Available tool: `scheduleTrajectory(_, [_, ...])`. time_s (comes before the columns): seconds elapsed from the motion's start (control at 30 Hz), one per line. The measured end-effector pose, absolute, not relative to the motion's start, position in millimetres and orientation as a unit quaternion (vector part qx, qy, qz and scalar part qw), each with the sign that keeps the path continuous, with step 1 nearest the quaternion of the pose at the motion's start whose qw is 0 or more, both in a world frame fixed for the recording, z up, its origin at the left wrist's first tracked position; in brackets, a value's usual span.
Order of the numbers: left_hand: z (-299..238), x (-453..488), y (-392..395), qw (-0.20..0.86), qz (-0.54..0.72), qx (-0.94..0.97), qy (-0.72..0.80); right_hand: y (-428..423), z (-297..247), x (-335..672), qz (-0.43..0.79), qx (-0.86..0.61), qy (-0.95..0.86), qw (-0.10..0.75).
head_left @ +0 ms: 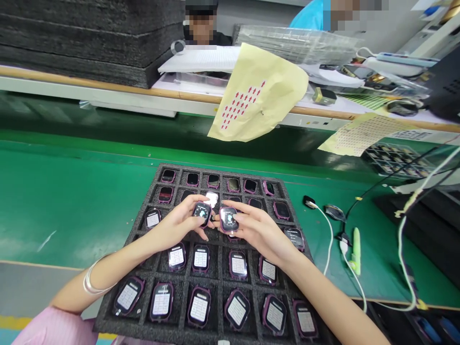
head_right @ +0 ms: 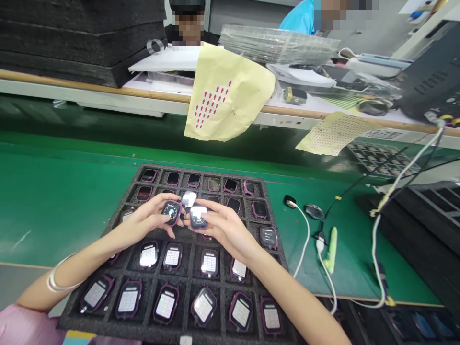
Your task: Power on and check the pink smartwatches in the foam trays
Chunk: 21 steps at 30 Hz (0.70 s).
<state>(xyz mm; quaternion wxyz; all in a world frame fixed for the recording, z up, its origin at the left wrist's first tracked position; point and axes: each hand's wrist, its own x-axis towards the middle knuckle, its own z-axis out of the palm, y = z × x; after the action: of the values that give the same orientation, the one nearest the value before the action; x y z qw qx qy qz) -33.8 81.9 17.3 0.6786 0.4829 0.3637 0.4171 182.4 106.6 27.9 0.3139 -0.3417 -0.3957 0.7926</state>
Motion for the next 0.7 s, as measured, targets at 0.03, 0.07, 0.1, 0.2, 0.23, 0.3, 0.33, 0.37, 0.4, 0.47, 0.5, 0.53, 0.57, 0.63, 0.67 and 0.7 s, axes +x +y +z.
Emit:
scheduleTrajectory(0.03, [17.3,-33.8,82.2,0.690,0.421,0.465,0.361,106.5,27.7,182.0,0.787,-0.345,-0.396,0.324])
scheduleTrajectory(0.07, [17.1,-34.0,82.3,0.699,0.426,0.449,0.358,106.2,27.5,181.5,0.781,-0.348,-0.399,0.332])
scheduleTrajectory(0.1, [16.7,-34.2,82.4,0.705,0.432,0.438,0.353,105.9,27.6,181.0,0.774,-0.350,-0.404,0.339])
scheduleTrajectory(0.2, [14.4,-34.7,82.2,0.711,0.441,0.429,0.341,104.4,28.2,179.6,0.751,-0.356,-0.428,0.355])
scheduleTrajectory(0.23, [13.6,-34.7,82.1,0.712,0.440,0.432,0.337,103.8,28.4,179.3,0.742,-0.359,-0.436,0.360])
scheduleTrajectory(0.3, [12.8,-34.3,81.8,0.712,0.435,0.438,0.335,102.9,28.4,179.1,0.728,-0.365,-0.450,0.366])
scheduleTrajectory(0.33, [13.0,-34.0,81.5,0.711,0.432,0.442,0.336,102.5,28.0,179.3,0.724,-0.366,-0.457,0.366])
scheduleTrajectory(0.37, [13.6,-33.8,81.2,0.708,0.430,0.446,0.338,102.3,27.6,179.5,0.720,-0.366,-0.464,0.365])
scheduleTrajectory(0.4, [14.5,-33.5,80.8,0.705,0.427,0.451,0.342,102.0,27.1,179.8,0.717,-0.365,-0.470,0.363])
scheduleTrajectory(0.47, [16.7,-33.2,80.1,0.699,0.423,0.460,0.348,101.8,26.0,180.5,0.712,-0.364,-0.480,0.360])
scheduleTrajectory(0.5, [17.7,-33.1,79.8,0.696,0.422,0.465,0.348,101.8,25.6,180.8,0.711,-0.363,-0.483,0.359])
scheduleTrajectory(0.53, [18.5,-33.1,79.6,0.695,0.421,0.469,0.346,101.8,25.3,181.1,0.711,-0.363,-0.484,0.359])
scheduleTrajectory(0.57, [19.0,-33.1,79.5,0.693,0.421,0.474,0.344,101.7,25.1,181.3,0.711,-0.362,-0.484,0.360])
scheduleTrajectory(0.63, [19.3,-33.1,79.5,0.690,0.421,0.482,0.338,101.7,24.6,181.5,0.711,-0.358,-0.485,0.363])
scheduleTrajectory(0.67, [19.2,-33.2,79.5,0.690,0.420,0.485,0.334,101.6,24.1,181.5,0.710,-0.355,-0.487,0.364])
scheduleTrajectory(0.7, [18.9,-33.1,79.6,0.691,0.420,0.488,0.329,101.6,23.5,181.5,0.709,-0.352,-0.489,0.365])
